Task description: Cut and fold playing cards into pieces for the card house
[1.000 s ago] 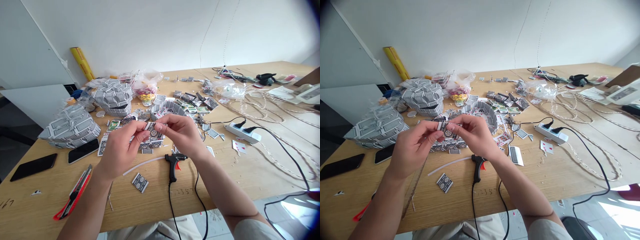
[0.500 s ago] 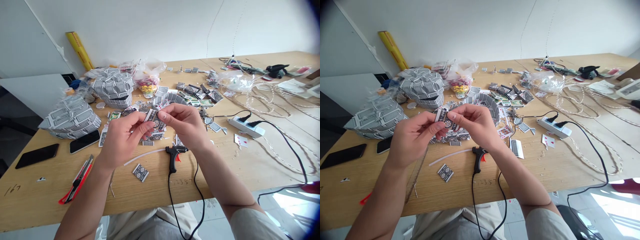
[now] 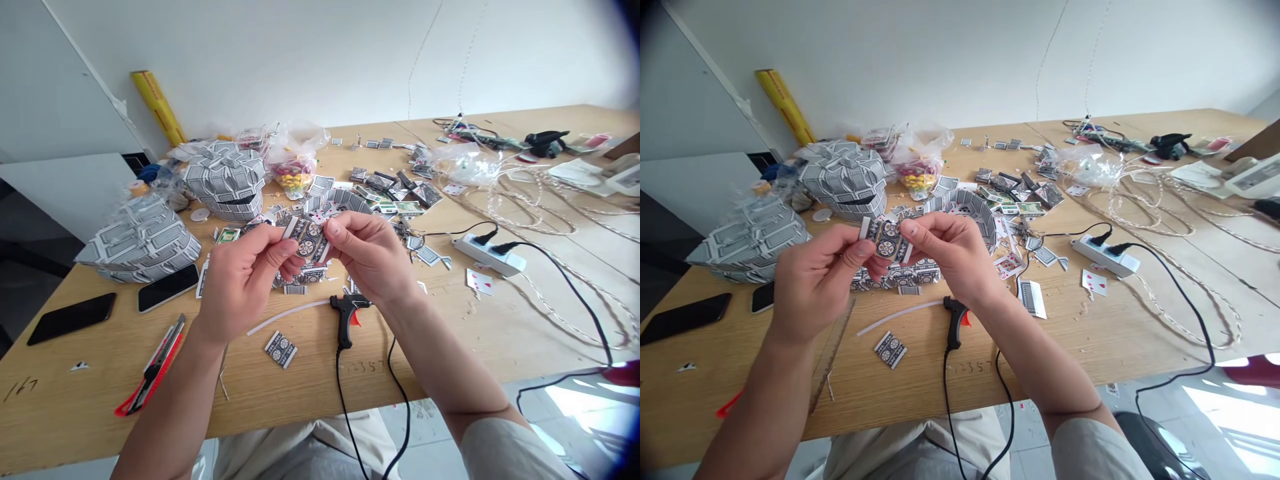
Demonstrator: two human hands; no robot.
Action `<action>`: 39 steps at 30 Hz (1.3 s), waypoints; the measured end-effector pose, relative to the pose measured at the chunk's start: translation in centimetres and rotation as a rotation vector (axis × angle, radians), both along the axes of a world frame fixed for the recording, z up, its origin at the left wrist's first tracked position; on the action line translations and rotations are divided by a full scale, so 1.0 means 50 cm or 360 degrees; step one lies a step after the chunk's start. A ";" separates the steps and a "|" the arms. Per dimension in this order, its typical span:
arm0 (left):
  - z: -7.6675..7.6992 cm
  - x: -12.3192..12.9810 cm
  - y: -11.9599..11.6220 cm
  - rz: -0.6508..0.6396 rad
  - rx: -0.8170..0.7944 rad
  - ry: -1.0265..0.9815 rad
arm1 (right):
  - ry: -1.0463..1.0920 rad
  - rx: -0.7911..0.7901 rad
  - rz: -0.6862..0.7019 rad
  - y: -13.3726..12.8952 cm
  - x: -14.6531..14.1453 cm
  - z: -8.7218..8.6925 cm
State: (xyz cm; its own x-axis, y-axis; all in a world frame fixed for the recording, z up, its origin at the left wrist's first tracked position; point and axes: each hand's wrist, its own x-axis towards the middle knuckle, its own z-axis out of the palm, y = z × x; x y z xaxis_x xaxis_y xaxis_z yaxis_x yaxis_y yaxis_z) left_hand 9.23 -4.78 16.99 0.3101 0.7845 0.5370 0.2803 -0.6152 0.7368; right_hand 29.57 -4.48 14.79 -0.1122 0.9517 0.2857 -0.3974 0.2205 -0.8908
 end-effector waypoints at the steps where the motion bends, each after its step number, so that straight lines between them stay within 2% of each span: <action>1: 0.000 0.001 -0.001 -0.0009 -0.0015 -0.0015 | 0.0006 0.0009 -0.0022 -0.001 -0.002 -0.001; 6: -0.002 0.004 0.001 0.0031 -0.0151 -0.0150 | -0.0060 0.0032 -0.0066 -0.010 -0.013 0.005; 11: -0.001 0.007 0.001 0.0035 -0.0274 -0.0287 | -0.0363 0.0051 0.0025 -0.025 -0.020 0.018; 15: 0.000 0.012 0.002 -0.0112 -0.0500 -0.0426 | -0.0581 0.0218 -0.0052 -0.024 -0.022 0.008; 20: -0.011 0.010 0.012 -0.0266 -0.0743 -0.0598 | -0.0431 0.0249 0.0009 -0.021 -0.029 -0.012; 22: -0.018 0.009 0.016 -0.0215 -0.0713 -0.0586 | -0.0458 0.0228 0.0009 -0.022 -0.032 -0.015; 27: -0.027 0.015 0.012 0.0089 -0.0419 -0.0342 | -0.0570 0.0243 0.0007 -0.028 -0.036 -0.017; 31: -0.032 0.022 0.002 0.0117 -0.0295 -0.0281 | -0.0477 0.0293 0.0082 -0.030 -0.037 -0.013; 35: -0.036 0.024 0.000 0.0096 -0.0310 -0.0310 | -0.0403 0.0260 0.0174 -0.027 -0.032 -0.006; 39: -0.032 0.021 0.008 0.0177 -0.0249 -0.0269 | -0.0563 0.0256 0.0003 -0.024 -0.026 -0.004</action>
